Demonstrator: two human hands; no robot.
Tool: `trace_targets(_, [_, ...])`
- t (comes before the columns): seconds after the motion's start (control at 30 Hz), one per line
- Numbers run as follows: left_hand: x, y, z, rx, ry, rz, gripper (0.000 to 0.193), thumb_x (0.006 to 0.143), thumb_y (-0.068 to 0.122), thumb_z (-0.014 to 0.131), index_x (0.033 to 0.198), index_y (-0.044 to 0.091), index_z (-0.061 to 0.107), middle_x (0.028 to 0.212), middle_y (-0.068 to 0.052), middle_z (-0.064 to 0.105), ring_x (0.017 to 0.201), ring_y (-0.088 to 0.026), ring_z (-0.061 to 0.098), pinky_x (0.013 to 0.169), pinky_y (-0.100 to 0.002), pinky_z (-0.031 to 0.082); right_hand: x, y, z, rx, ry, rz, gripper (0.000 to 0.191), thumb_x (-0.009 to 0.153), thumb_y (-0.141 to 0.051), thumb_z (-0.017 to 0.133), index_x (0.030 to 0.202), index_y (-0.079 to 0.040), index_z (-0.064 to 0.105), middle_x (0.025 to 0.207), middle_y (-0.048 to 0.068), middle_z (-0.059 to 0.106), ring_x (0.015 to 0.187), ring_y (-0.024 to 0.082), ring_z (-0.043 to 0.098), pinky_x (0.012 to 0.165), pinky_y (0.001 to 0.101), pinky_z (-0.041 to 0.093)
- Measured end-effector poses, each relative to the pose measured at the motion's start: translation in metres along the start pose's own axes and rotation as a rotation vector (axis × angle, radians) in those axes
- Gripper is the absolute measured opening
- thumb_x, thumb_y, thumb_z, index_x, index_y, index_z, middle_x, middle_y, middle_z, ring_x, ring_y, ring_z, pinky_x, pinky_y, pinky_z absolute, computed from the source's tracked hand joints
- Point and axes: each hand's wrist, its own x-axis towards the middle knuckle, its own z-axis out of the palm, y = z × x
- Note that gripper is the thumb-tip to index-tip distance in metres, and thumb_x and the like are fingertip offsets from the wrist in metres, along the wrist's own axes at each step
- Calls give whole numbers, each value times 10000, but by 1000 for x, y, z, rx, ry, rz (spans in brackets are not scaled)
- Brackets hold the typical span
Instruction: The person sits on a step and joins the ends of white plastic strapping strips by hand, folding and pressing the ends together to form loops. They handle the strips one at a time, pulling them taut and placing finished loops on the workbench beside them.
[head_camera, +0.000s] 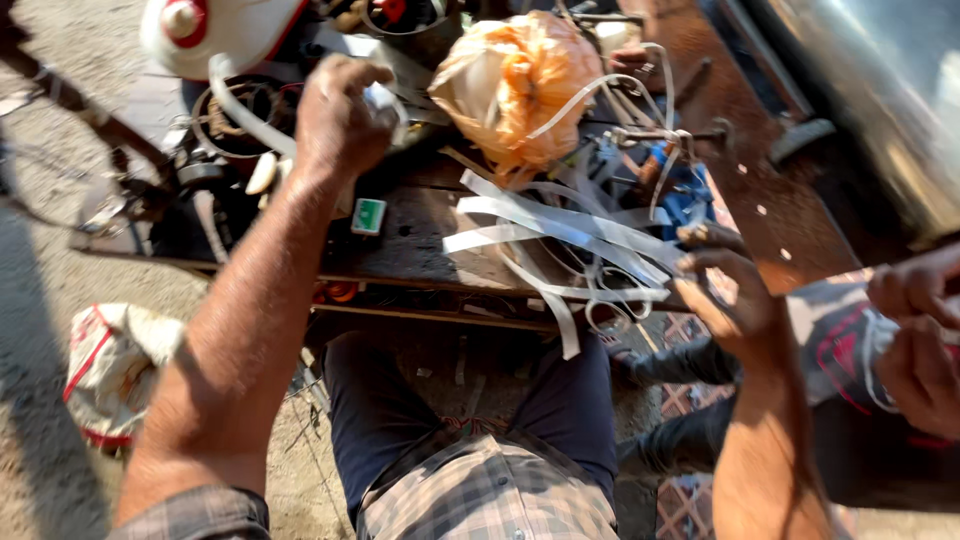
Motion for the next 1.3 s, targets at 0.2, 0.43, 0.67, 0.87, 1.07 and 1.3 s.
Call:
trace_targets(0.2, [20, -36, -61, 301, -49, -179, 305, 823, 101, 824, 1124, 123, 776, 1113, -138, 708, 1049, -292, 676, 900, -426, 561, -28, -35, 9, 166, 181, 9, 107, 903, 41, 720, 993, 13, 669, 1239, 144, 672, 1305, 226, 624, 1139, 351, 477])
trace_targets(0.43, [26, -27, -19, 430, -217, -236, 428, 822, 122, 809, 1239, 158, 722, 1180, -136, 660, 1117, -301, 608, 957, -463, 517, -57, -57, 43, 42, 208, -19, 154, 865, 46, 726, 1007, 19, 673, 1037, 145, 721, 1084, 240, 714, 1108, 399, 528])
trace_targets(0.67, [34, -15, 6, 629, -346, -34, 611, 685, 12, 761, 1247, 245, 708, 1252, -174, 584, 1166, -359, 530, 906, -478, 465, -88, -80, 64, 180, 128, 152, 181, 769, 64, 728, 939, 11, 699, 994, 156, 741, 997, 255, 736, 959, 362, 558])
trace_targets(0.87, [31, -5, 20, 605, -206, 132, 230, 859, 116, 713, 1050, 219, 791, 1283, -119, 615, 1226, -335, 522, 973, -478, 443, -98, -80, 72, 197, 41, 154, 167, 733, 42, 767, 886, 3, 711, 927, 153, 754, 903, 247, 768, 840, 341, 593])
trace_targets(1.07, [44, -5, 1, 677, 5, 304, 300, 854, 93, 701, 1127, 189, 779, 1180, -39, 688, 1182, -295, 581, 955, -424, 512, -90, -81, 57, 214, 41, 85, 173, 744, 30, 785, 894, -10, 709, 915, 140, 746, 880, 262, 762, 797, 353, 594])
trace_targets(1.3, [43, 2, -41, 276, 293, 331, 196, 1097, -33, 592, 1199, 37, 745, 1175, -147, 693, 1103, -297, 691, 1006, -406, 577, -89, -90, 64, 305, -34, 57, 149, 809, -40, 794, 926, -25, 704, 901, 98, 738, 861, 262, 739, 785, 361, 584])
